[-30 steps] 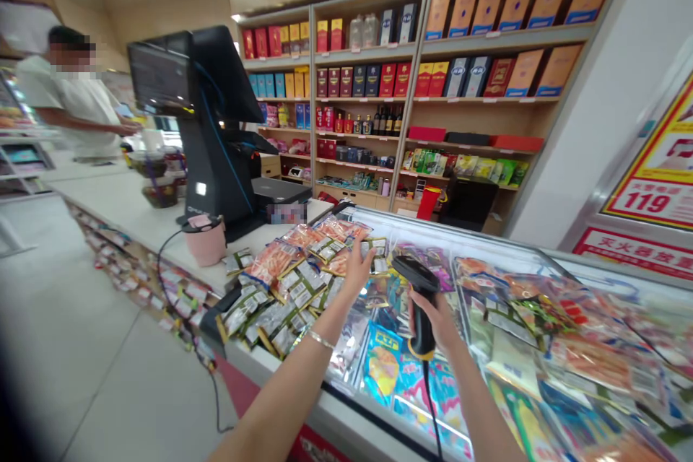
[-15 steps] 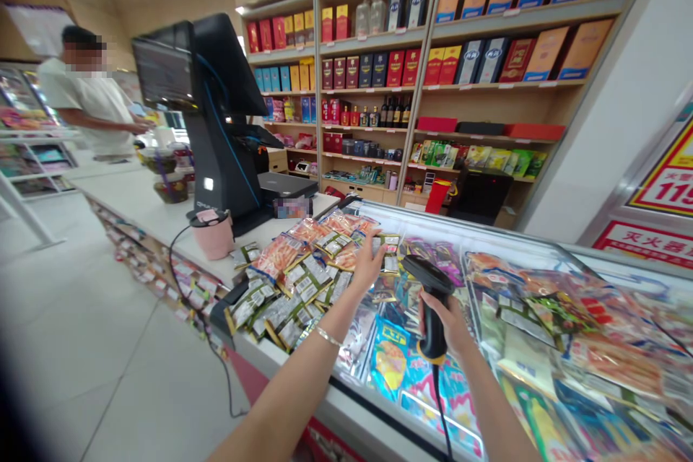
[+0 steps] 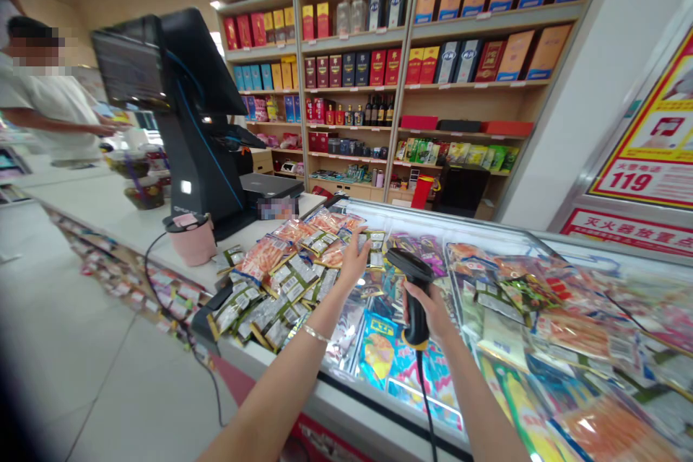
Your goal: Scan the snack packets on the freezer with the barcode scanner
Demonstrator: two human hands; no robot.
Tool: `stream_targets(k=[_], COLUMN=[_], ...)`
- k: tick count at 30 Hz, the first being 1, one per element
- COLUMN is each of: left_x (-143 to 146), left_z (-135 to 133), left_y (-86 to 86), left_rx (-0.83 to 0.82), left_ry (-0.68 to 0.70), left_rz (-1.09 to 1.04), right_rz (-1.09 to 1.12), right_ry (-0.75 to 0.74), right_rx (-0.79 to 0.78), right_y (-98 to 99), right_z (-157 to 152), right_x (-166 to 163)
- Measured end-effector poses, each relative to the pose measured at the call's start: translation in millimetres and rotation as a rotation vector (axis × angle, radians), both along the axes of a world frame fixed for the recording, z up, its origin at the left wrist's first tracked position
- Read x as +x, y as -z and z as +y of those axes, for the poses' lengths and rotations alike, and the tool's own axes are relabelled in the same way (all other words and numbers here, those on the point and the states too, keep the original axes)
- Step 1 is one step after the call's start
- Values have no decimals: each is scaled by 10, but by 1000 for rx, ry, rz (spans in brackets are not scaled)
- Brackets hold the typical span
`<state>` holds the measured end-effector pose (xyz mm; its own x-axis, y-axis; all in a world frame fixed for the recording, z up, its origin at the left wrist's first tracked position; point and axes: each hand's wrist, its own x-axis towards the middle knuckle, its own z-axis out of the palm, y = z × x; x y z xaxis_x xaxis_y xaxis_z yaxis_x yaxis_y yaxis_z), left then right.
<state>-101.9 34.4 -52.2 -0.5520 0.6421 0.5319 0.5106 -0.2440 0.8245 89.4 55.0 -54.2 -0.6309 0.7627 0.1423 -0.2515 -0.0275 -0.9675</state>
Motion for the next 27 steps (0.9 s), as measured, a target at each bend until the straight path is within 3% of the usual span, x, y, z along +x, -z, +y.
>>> stream_targets(k=[27], left_x=[-16], left_z=[14], left_y=[1], left_rx=[33], left_ry=[-35], left_rz=[-29], right_rz=[-20], right_ry=[-49], right_rx=[-45], right_y=[-11], right_z=[-13], right_x=[14])
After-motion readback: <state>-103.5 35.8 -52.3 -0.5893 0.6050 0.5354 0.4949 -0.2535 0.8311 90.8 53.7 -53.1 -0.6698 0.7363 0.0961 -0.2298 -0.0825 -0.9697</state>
